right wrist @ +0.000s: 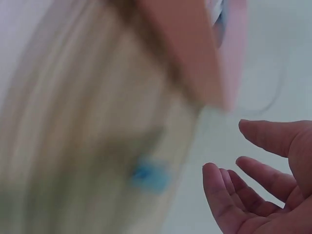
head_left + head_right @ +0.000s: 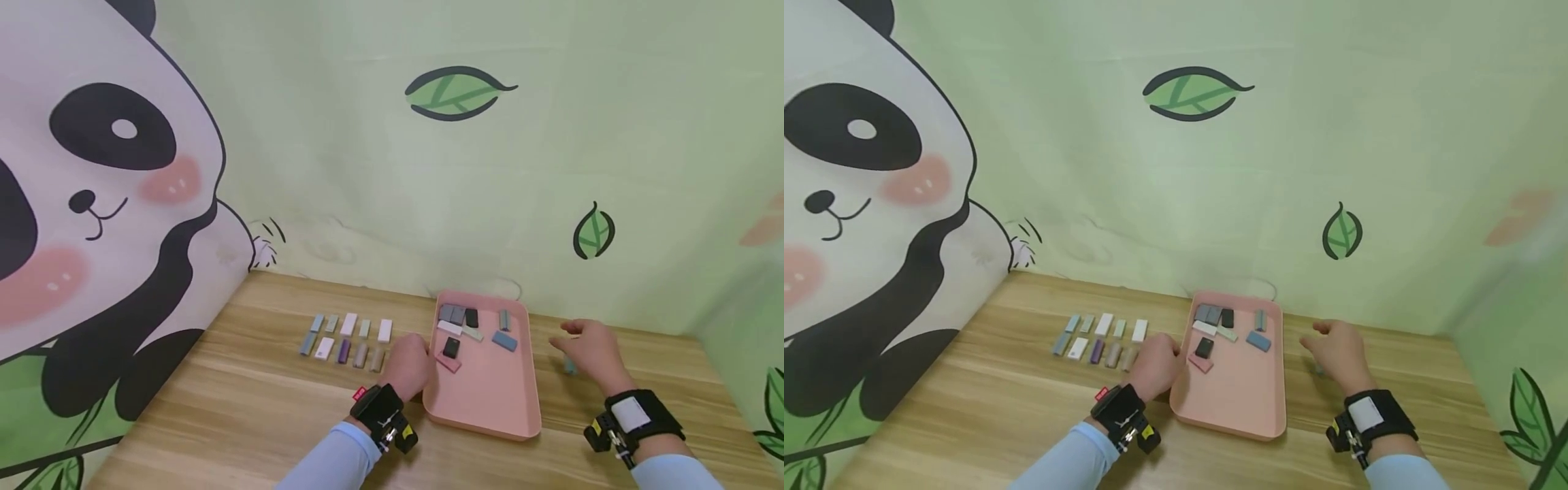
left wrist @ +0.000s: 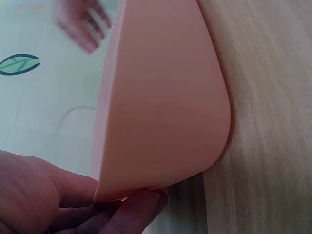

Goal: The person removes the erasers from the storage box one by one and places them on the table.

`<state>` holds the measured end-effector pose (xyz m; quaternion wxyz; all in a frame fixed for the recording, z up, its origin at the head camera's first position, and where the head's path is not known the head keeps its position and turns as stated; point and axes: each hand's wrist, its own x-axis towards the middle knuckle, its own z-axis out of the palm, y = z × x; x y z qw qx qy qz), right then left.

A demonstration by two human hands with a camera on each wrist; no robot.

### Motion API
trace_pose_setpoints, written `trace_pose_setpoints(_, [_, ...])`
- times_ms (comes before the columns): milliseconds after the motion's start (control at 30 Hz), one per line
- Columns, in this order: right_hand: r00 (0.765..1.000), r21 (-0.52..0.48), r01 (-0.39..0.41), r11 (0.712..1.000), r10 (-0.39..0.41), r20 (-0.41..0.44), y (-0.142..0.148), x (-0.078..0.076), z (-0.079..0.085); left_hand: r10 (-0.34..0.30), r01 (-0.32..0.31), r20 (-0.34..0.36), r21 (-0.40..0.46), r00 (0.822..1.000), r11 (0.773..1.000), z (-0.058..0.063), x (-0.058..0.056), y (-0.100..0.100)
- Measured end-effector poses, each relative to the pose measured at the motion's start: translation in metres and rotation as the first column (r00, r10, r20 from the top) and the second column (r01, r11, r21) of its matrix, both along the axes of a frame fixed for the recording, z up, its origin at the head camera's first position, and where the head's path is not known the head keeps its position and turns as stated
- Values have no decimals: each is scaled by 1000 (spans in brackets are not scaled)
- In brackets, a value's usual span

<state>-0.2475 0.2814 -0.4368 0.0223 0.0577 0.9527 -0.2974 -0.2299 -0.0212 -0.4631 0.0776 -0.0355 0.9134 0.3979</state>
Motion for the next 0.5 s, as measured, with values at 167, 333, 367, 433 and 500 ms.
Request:
trace_pose_setpoints(167, [992, 19, -122, 992, 123, -23, -44, -5, 22, -20, 18, -56, -35, 998, 999, -1, -1, -2])
trace_pose_setpoints(333, [976, 26, -219, 975, 219, -2, -85, -8, 23, -28, 24, -88, -43, 996, 999, -2, -1, -4])
trace_pose_setpoints(367, [971, 37, -237, 971, 238, -11, -90, -9, 20, -25, 22, -82, -36, 996, 999, -2, -1, -4])
trace_pose_setpoints(433, [964, 58, -261, 964, 263, -26, -98, -12, 14, -20, 17, -78, -42, 997, 999, -3, -2, -4])
trace_pose_setpoints(500, [960, 67, -277, 959, 279, -22, -102, -16, 7, -14, 11, -65, -45, 998, 999, -3, -2, -4])
